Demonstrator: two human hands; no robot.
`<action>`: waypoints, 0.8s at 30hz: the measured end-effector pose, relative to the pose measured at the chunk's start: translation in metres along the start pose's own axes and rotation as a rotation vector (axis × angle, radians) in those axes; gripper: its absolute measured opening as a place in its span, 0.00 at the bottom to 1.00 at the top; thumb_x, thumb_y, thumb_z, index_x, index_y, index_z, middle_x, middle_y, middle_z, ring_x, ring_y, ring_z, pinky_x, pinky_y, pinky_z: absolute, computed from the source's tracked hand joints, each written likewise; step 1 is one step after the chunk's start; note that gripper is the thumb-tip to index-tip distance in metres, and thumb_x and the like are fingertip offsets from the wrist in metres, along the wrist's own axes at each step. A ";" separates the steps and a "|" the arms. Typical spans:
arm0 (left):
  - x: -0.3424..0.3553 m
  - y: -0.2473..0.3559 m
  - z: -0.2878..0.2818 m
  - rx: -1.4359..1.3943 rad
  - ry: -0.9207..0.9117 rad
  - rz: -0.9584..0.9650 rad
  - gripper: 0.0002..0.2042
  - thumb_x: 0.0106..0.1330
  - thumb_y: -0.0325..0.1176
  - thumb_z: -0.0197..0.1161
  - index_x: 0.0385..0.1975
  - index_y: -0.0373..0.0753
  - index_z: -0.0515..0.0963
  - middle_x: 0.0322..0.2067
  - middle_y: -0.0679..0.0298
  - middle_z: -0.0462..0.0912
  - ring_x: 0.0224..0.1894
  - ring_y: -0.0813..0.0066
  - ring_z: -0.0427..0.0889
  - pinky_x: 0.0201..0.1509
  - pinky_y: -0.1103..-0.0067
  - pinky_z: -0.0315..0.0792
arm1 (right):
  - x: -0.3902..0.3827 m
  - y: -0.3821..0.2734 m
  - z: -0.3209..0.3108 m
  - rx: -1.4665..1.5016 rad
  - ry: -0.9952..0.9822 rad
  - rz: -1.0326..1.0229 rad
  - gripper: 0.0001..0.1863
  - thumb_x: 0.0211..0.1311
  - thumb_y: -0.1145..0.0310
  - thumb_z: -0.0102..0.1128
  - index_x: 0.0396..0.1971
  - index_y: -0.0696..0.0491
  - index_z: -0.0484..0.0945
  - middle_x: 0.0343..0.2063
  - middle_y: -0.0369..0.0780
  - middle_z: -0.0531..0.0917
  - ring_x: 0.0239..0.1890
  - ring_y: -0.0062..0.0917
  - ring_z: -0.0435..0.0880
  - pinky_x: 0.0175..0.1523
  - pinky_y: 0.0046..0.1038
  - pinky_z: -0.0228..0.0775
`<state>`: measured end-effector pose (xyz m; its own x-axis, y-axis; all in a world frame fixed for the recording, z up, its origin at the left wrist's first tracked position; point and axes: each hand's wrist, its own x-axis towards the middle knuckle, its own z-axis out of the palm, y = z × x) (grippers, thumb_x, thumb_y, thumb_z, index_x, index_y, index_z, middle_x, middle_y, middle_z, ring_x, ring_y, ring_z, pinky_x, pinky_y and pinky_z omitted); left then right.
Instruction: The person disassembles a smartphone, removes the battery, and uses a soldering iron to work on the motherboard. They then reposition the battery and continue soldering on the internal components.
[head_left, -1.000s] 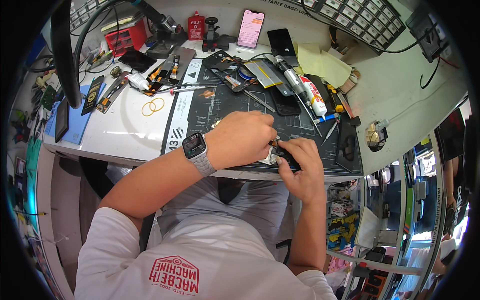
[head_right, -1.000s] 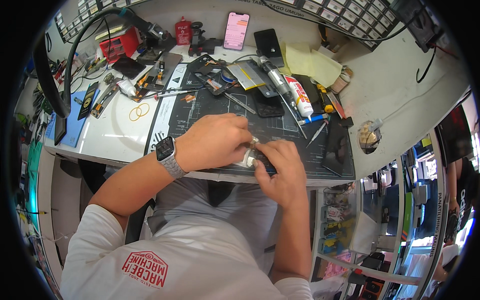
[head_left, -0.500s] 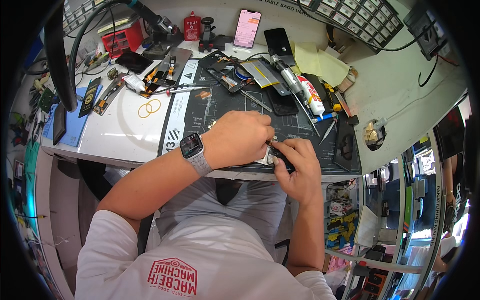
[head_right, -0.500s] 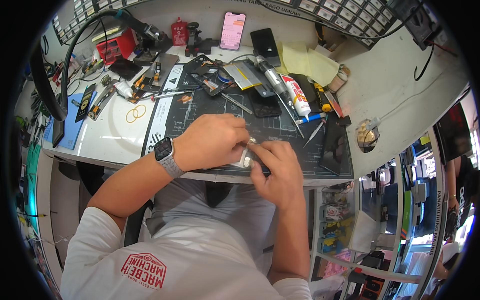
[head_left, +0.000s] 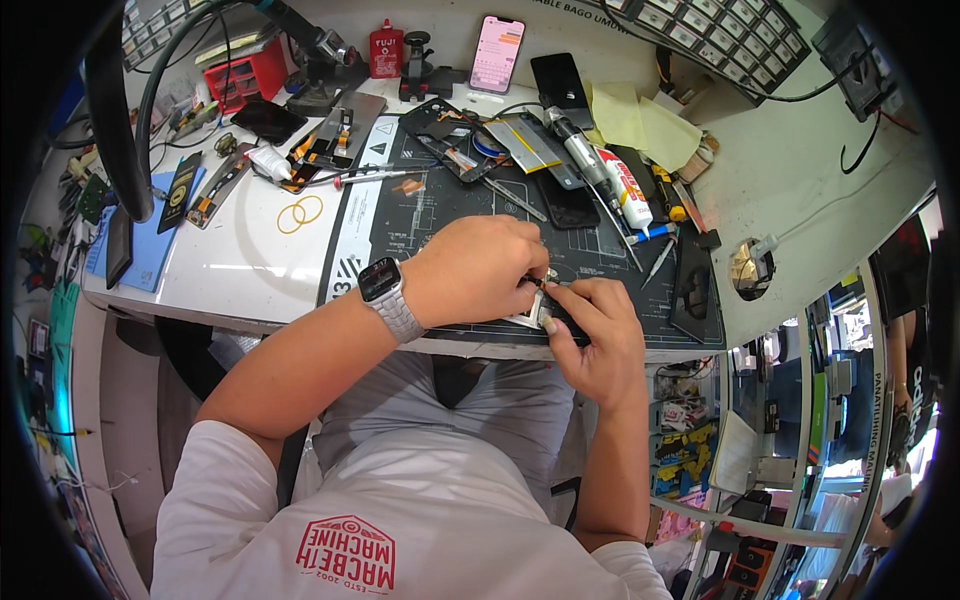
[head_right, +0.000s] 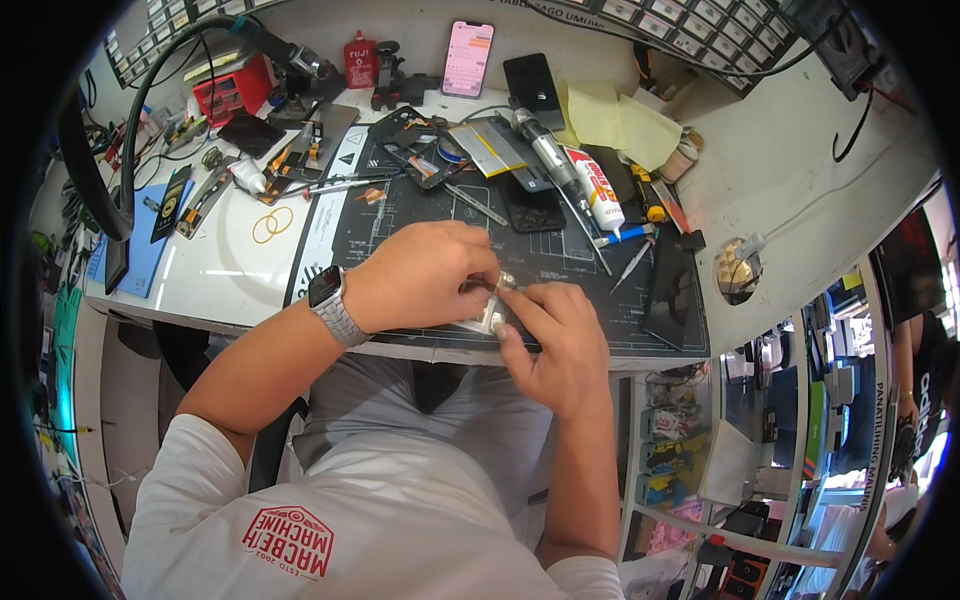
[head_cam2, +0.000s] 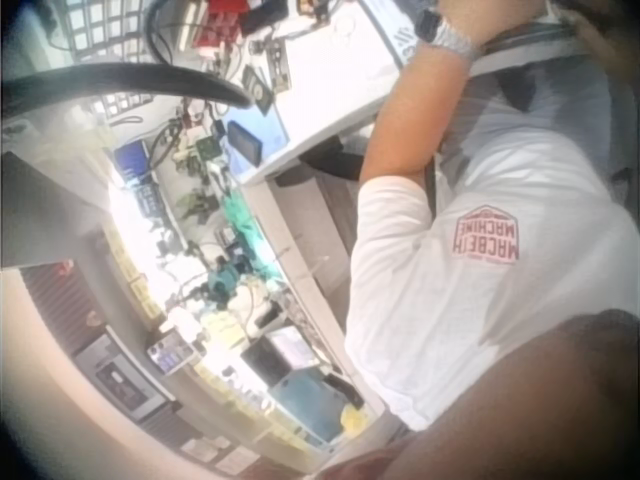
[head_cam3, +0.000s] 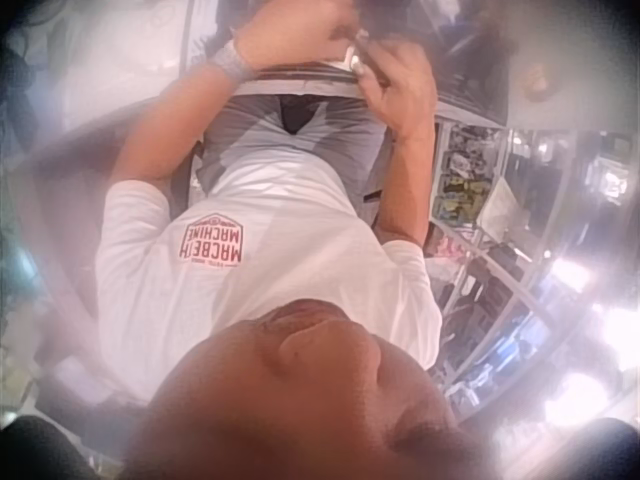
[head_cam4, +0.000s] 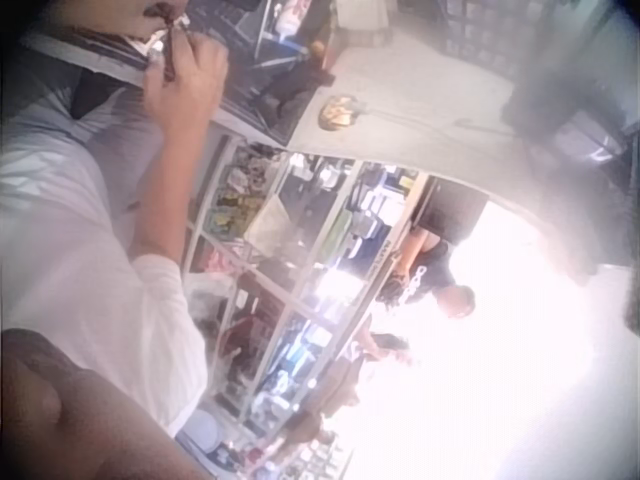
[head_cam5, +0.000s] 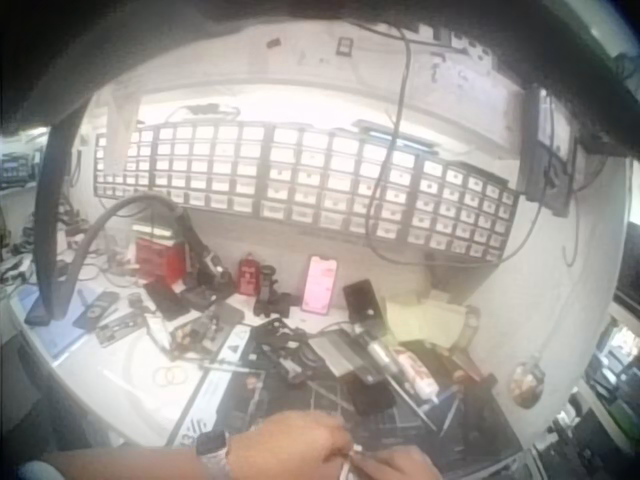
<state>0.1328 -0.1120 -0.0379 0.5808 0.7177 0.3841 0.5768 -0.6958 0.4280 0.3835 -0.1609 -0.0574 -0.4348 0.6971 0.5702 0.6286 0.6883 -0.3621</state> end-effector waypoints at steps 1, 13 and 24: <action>0.000 -0.001 -0.001 -0.029 -0.016 -0.007 0.08 0.66 0.35 0.75 0.39 0.38 0.93 0.39 0.58 0.89 0.47 0.52 0.90 0.54 0.60 0.85 | 0.000 0.000 0.000 -0.004 -0.001 -0.002 0.22 0.59 0.70 0.79 0.55 0.53 0.94 0.47 0.43 0.89 0.51 0.42 0.87 0.57 0.41 0.81; 0.004 -0.006 -0.005 -0.116 -0.083 -0.063 0.09 0.69 0.36 0.78 0.43 0.39 0.94 0.41 0.58 0.90 0.48 0.51 0.90 0.56 0.61 0.84 | -0.001 0.000 -0.001 0.023 0.005 0.013 0.23 0.59 0.69 0.80 0.55 0.54 0.93 0.47 0.43 0.89 0.52 0.44 0.87 0.58 0.42 0.81; 0.004 -0.005 -0.006 -0.104 -0.073 -0.086 0.08 0.68 0.36 0.79 0.42 0.39 0.95 0.40 0.57 0.90 0.46 0.51 0.91 0.53 0.61 0.85 | 0.003 0.003 -0.004 0.041 -0.030 0.005 0.23 0.59 0.67 0.80 0.56 0.53 0.93 0.48 0.44 0.88 0.51 0.45 0.85 0.58 0.43 0.80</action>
<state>0.1289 -0.1056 -0.0330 0.5742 0.7682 0.2831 0.5661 -0.6224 0.5405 0.3862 -0.1577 -0.0540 -0.4509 0.7061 0.5460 0.6043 0.6917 -0.3954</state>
